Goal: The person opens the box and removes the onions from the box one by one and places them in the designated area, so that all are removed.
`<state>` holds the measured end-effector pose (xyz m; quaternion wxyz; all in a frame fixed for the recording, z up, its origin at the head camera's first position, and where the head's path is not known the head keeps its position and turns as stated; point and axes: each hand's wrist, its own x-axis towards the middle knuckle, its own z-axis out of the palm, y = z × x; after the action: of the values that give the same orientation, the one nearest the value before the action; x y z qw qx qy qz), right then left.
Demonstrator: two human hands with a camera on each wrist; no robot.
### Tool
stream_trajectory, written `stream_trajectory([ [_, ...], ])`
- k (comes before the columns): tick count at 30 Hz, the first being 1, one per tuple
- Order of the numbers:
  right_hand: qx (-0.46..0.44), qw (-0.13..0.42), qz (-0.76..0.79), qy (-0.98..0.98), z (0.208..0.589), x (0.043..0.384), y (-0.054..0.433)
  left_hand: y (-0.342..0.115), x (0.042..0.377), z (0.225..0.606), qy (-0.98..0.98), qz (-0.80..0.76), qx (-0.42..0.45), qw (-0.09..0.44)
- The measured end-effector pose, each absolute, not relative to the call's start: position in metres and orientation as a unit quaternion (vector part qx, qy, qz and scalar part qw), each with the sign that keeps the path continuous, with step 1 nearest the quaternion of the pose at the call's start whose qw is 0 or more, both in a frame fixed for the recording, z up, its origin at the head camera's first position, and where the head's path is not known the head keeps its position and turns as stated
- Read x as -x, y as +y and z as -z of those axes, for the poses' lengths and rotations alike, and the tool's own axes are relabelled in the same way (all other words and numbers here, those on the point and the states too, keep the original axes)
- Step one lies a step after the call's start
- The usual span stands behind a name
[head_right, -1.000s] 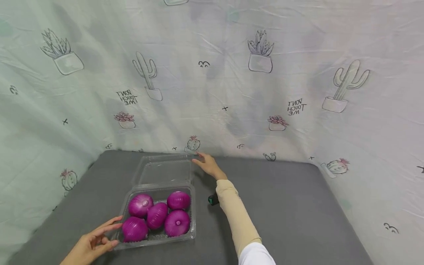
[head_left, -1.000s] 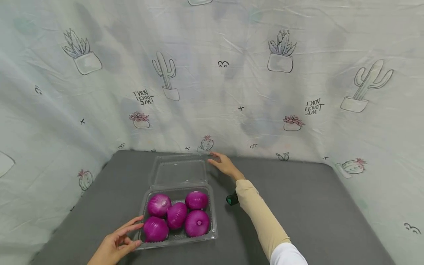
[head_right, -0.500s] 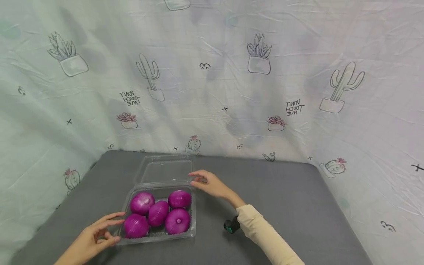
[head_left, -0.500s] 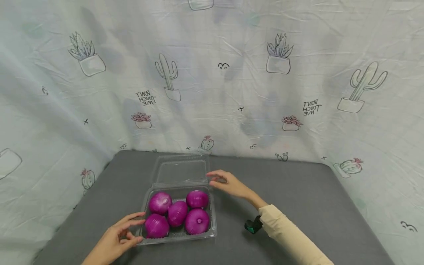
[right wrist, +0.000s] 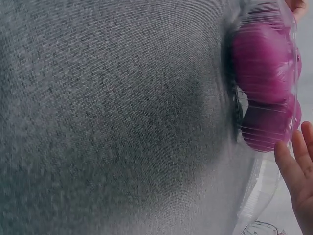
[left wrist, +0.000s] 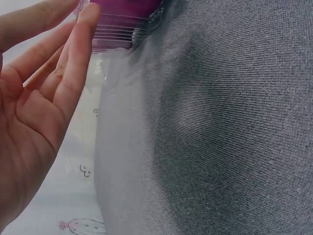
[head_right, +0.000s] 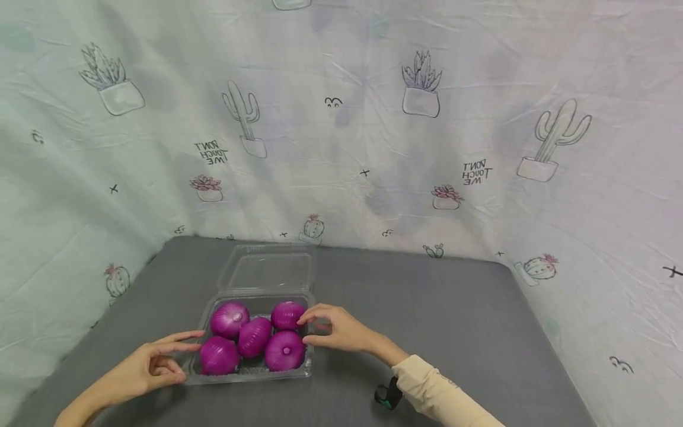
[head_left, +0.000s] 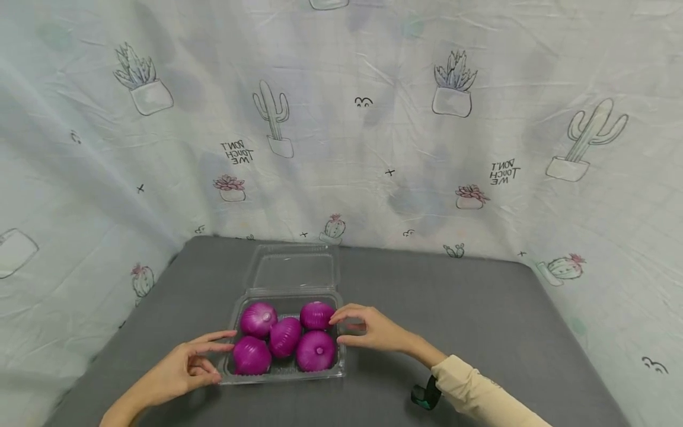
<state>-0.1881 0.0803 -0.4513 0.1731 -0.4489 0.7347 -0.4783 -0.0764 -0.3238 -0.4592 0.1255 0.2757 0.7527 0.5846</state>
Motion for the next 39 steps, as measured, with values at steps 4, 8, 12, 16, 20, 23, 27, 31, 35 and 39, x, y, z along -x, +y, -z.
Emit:
stream_trajectory([
  [4, 0.446, 0.165, 0.478, 0.738, 0.455, 0.185, 0.078, -0.322, 0.078, 0.461, 0.754, -0.578, -0.289, 0.114],
  [8, 0.450, 0.145, 0.475, 0.742, 0.457, 0.181, 0.075, -0.321, 0.077, 0.463, 0.763, -0.569, -0.291, 0.097],
  [12, 0.459, 0.125, 0.448, 0.757, 0.456, 0.175, 0.070, -0.322, 0.079, 0.465, 0.755, -0.579, -0.291, 0.101],
  [16, 0.481, 0.109, 0.394, 0.776, 0.455, 0.169, 0.063, -0.323, 0.080, 0.465, 0.737, -0.596, -0.298, 0.112],
  [20, 0.499, 0.071, 0.341, 0.794, 0.455, 0.165, 0.055, -0.323, 0.081, 0.465, 0.725, -0.605, -0.305, 0.120],
  [23, 0.499, 0.042, 0.309, 0.808, 0.456, 0.163, 0.051, -0.322, 0.081, 0.466, 0.726, -0.604, -0.305, 0.120],
  [27, 0.495, 0.029, 0.278, 0.823, 0.455, 0.162, 0.047, -0.323, 0.082, 0.463, 0.744, -0.593, -0.283, 0.125],
  [31, 0.488, 0.042, 0.265, 0.831, 0.455, 0.163, 0.044, -0.324, 0.086, 0.458, 0.776, -0.565, -0.245, 0.139],
  [35, 0.484, 0.045, 0.258, 0.835, 0.455, 0.164, 0.042, -0.325, 0.092, 0.454, 0.788, -0.549, -0.231, 0.153],
  [39, 0.484, 0.023, 0.251, 0.838, 0.458, 0.165, 0.039, -0.325, 0.095, 0.456, 0.782, -0.559, -0.226, 0.158],
])
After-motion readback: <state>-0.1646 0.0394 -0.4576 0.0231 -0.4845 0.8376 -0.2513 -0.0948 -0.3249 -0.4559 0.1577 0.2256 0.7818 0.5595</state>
